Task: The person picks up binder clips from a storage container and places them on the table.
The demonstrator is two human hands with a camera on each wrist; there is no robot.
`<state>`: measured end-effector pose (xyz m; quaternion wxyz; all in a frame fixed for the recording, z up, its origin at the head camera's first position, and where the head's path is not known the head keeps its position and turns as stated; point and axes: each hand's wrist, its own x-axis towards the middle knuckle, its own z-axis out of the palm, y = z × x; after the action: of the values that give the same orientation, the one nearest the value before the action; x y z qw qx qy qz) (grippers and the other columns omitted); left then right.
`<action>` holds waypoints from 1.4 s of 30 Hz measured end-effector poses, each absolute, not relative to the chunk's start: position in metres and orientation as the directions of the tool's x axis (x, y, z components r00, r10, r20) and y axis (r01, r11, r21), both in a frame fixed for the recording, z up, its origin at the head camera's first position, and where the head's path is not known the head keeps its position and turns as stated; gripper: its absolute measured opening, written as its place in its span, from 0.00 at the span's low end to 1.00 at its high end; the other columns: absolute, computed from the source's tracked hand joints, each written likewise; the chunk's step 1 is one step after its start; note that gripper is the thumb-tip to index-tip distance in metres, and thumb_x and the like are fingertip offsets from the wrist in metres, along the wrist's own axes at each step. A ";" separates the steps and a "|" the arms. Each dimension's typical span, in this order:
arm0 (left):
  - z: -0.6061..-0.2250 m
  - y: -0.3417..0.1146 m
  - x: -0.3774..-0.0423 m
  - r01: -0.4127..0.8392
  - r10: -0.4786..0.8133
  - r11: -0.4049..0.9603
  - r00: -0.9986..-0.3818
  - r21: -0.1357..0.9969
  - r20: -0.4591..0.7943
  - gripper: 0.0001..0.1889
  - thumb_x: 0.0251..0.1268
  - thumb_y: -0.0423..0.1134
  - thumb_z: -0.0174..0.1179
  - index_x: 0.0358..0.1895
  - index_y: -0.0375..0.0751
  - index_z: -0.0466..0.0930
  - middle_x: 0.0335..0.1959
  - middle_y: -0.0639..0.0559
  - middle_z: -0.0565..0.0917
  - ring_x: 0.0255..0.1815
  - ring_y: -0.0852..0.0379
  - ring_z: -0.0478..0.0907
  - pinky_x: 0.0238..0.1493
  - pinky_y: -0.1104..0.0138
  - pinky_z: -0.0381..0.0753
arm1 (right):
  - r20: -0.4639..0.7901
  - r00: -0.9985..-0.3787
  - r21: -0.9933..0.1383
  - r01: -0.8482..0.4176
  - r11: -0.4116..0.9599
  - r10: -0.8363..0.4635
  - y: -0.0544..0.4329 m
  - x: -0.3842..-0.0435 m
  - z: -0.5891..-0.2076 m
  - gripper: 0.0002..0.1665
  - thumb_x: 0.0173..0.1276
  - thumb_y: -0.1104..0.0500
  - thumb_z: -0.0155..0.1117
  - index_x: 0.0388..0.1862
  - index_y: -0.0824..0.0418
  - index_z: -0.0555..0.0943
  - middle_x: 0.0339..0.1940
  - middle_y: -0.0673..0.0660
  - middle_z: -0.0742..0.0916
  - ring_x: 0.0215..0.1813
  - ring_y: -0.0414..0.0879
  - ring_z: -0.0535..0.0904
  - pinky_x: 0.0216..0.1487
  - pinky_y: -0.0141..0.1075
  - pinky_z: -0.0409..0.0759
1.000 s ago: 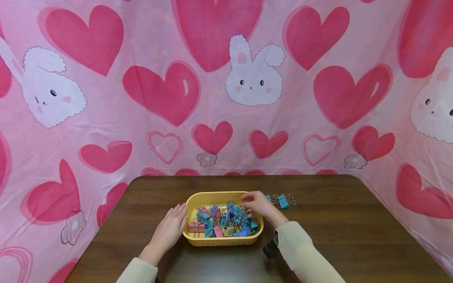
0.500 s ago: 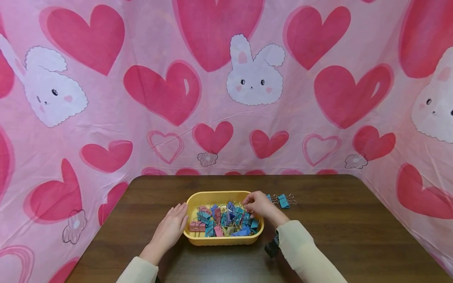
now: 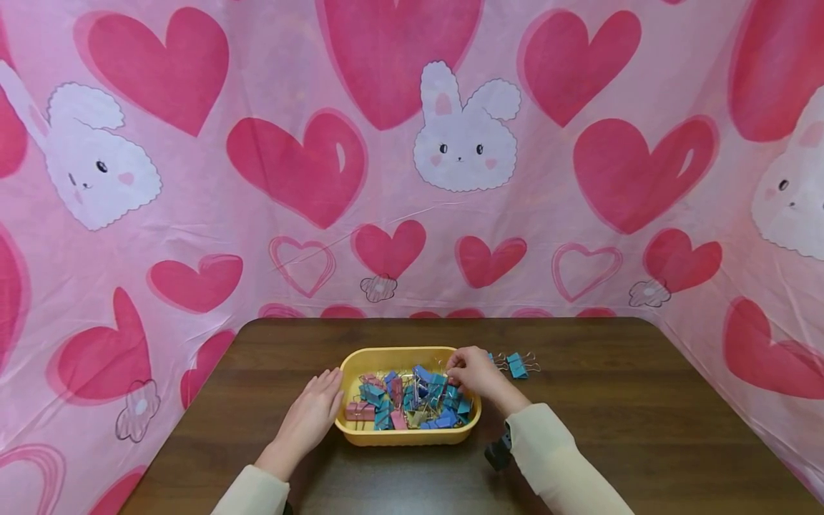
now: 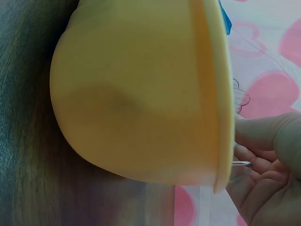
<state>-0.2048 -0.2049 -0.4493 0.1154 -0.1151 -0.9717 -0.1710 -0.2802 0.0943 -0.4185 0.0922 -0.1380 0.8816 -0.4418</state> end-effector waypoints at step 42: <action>-0.448 -0.205 -0.204 0.244 0.168 0.918 -0.953 0.312 0.251 0.25 0.66 0.42 0.53 0.62 0.31 0.67 0.63 0.40 0.68 0.65 0.43 0.61 0.65 0.52 0.56 | 0.132 -0.991 -0.982 -0.129 0.141 0.010 0.166 -0.295 -0.375 0.12 0.64 0.66 0.60 0.38 0.78 0.75 0.24 0.59 0.84 0.24 0.44 0.82 0.35 0.41 0.82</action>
<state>-0.2038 -0.2048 -0.4481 0.1101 -0.1057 -0.9732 -0.1721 -0.2952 0.1657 -0.3751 -0.0534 -0.0395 0.7533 -0.6543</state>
